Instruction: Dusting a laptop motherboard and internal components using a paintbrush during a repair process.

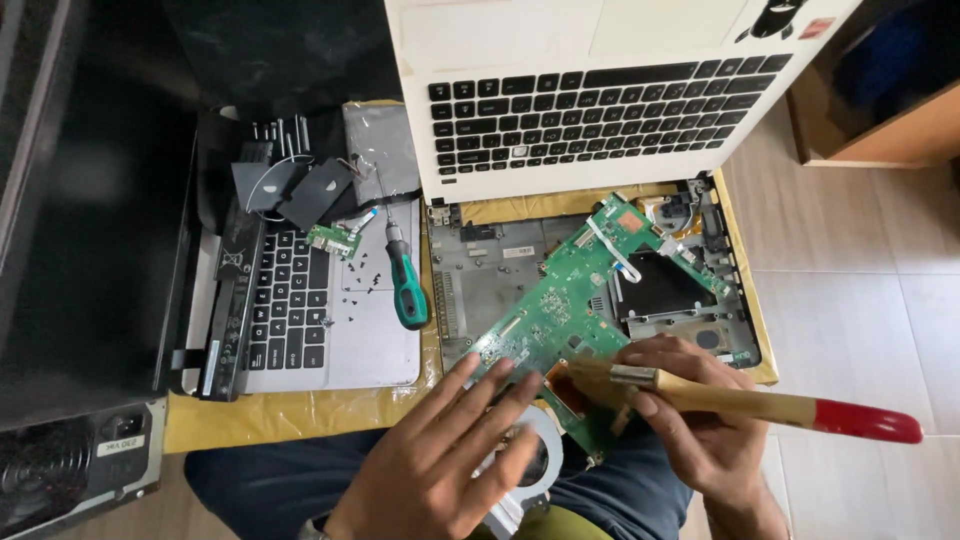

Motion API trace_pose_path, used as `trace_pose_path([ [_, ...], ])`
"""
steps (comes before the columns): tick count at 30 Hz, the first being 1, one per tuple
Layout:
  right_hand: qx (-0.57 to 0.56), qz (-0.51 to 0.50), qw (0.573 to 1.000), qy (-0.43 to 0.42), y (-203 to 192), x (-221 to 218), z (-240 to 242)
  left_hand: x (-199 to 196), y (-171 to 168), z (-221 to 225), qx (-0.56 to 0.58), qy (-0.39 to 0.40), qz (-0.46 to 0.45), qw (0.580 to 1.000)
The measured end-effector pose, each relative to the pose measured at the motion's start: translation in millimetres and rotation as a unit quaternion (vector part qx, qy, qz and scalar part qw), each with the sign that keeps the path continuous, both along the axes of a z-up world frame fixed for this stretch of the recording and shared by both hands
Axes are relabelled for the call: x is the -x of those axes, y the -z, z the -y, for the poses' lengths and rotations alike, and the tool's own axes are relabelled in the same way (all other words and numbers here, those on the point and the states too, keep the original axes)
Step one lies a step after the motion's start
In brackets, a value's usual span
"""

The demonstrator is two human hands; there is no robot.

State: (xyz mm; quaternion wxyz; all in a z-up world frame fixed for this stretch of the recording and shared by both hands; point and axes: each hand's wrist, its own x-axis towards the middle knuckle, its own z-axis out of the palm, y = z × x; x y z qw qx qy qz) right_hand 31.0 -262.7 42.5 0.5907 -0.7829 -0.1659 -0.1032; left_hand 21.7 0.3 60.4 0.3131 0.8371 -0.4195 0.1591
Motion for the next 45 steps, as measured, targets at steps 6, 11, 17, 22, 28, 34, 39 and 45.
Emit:
trace_pose_path([
  [6, -0.024, 0.007, 1.0, -0.016, 8.6, 0.6, -0.9, -6.4, -5.5, 5.2, -0.117, 0.05, -0.011, 0.992],
  [11, -0.048, -0.03, 0.998, -0.01, 18.2, 4.5, -0.6, -4.4, 2.8, 7.7, -0.143, 0.051, -0.012, 0.988],
  [17, -0.044, 0.002, 0.999, 0.029, 24.9, 10.3, 2.6, -0.7, -1.4, 10.8, -0.072, 0.047, -0.023, 0.996],
  [22, -0.006, 0.048, 0.998, 0.032, 7.0, 4.9, -1.7, -1.9, -5.9, 10.2, -0.028, 0.049, -0.034, 0.998],
  [28, -0.274, 0.123, 0.949, 0.101, 31.0, 37.3, 20.3, 1.3, -14.9, 11.6, 0.069, 0.005, -0.05, 0.996],
  [34, -0.291, 0.118, 0.947, 0.072, 26.9, 51.5, 24.5, 11.2, 32.0, 16.7, 0.227, -0.043, -0.06, 0.971],
  [39, -0.221, 0.109, 0.959, 0.141, 42.0, 61.5, 18.5, 24.4, 21.6, 19.8, 0.323, -0.066, -0.163, 0.93],
  [45, 0.006, 0.123, 0.97, 0.208, 29.9, 38.9, 2.5, 39.5, 43.4, 32.6, 0.573, -0.152, -0.381, 0.71],
])
